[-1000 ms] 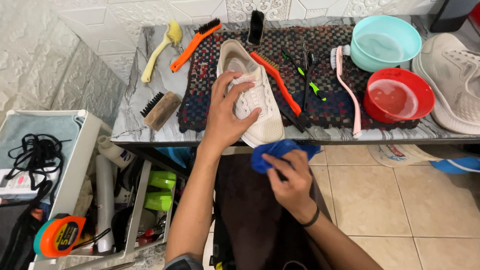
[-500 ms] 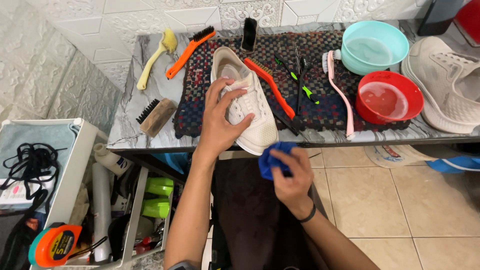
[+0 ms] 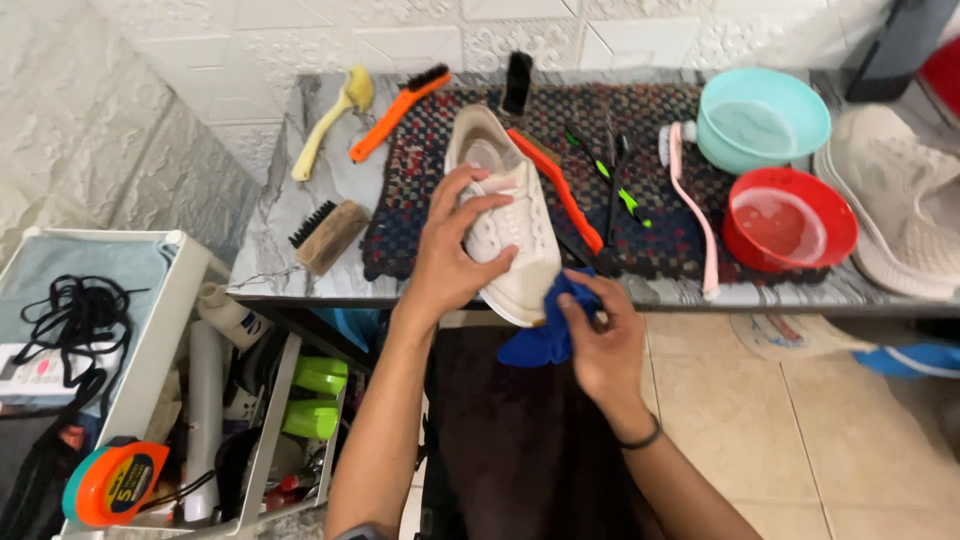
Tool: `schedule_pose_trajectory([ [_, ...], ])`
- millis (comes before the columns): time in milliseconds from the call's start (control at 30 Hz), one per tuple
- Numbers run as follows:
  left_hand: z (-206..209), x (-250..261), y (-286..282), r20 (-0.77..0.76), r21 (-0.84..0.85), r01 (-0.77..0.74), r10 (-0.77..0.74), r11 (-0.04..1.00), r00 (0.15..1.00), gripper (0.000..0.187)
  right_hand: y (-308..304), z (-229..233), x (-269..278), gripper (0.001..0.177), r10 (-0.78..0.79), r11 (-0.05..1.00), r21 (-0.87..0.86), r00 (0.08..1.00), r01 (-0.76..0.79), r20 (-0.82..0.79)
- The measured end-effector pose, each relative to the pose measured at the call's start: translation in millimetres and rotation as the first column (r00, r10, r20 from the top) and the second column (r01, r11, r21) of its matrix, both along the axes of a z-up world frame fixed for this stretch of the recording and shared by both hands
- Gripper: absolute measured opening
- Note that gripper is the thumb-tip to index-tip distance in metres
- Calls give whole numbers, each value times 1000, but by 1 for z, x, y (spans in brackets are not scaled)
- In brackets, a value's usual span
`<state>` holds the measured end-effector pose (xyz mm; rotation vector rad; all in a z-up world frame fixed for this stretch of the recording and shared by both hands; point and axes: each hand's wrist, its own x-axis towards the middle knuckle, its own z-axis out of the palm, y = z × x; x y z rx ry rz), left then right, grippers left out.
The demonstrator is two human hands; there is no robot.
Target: The person scrubs a white sneaker with a small brush, repeatedly dipping it into a red bowl of soapy water. They wipe the shoe with a blue cloth between brushing cycles and continue cleaning the upper, sole, and toe areas.
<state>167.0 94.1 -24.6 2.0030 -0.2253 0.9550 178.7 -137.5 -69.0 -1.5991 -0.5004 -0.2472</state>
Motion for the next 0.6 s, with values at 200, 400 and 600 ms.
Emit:
schedule_pose_trajectory([
  [200,-7,-8,-4,31,53,-46,44,998,999,55,-30,-18,-18,31,-108,986,116,985,123,-132],
  [400,35,-89,-59,127,200,-261,239,944,963,31,-59,-28,-61,24,-26,994,106,995,36,-91],
  [600,37,-138,-69,-481,67,298,-231,952,846,53,-59,44,-72,21,273,962,-36,939,-272,208],
])
